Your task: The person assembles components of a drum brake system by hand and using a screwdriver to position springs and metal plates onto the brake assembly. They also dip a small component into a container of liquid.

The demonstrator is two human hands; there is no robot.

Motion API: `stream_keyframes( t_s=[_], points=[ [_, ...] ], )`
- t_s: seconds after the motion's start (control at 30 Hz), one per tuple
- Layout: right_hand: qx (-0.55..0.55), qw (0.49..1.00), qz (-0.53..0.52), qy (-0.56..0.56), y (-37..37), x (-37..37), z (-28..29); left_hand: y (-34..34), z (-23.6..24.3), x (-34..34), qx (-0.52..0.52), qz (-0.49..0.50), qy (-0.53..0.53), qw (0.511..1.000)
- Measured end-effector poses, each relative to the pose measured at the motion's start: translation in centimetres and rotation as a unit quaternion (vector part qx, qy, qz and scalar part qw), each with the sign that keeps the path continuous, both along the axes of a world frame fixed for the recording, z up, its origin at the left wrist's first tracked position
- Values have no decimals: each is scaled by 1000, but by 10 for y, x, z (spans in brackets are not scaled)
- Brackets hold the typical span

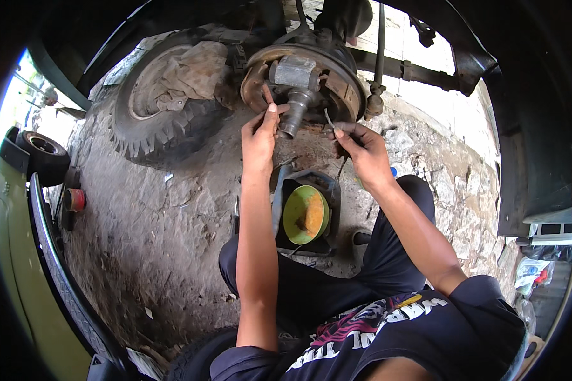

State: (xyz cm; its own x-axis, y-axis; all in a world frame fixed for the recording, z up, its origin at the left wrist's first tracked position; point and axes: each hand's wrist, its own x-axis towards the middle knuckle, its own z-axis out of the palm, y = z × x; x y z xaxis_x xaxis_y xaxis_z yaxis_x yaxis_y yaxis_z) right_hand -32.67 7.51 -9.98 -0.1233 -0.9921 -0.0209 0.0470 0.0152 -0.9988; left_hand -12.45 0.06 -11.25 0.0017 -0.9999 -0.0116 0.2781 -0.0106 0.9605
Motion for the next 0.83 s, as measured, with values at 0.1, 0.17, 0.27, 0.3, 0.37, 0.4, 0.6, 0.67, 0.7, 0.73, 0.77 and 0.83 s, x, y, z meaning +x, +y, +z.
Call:
stream_keyframes(
  t_s=[0.1,0.17,0.27,0.3,0.37,0.4,0.6,0.67,0.7,0.73,0.77,0.83],
  points=[
    [-19,1000,-13,-15,-3,9,9,6,7,-21,-45,66,-54,995],
    [-46,999,-12,3,-7,19,11,0,3,-29,-54,93,-81,991],
    [-72,996,-9,54,0,31,5,-3,2,-37,-51,97,-123,986],
    [-68,996,2,62,2,35,6,-6,-2,-38,-62,101,-130,984],
    [-77,995,4,59,4,40,4,-10,-8,-38,-76,108,-149,980],
    [-72,996,2,48,5,37,2,-11,-9,-41,-78,109,-156,979],
    [-7,995,-38,95,13,20,12,-12,-9,-52,-175,176,-355,902],
    [-6,977,-40,208,8,3,13,-13,-8,-58,-193,194,-399,875],
    [16,982,-54,178,7,2,23,-15,-7,-57,-183,187,-403,877],
    [31,977,-58,201,3,-6,19,-16,-6,-56,-174,181,-406,879],
    [-2,979,-64,194,3,-9,18,-15,-5,-55,-162,166,-406,884],
    [6,977,-58,206,2,-23,14,-12,5,-59,-139,137,-399,896]
  ],
)
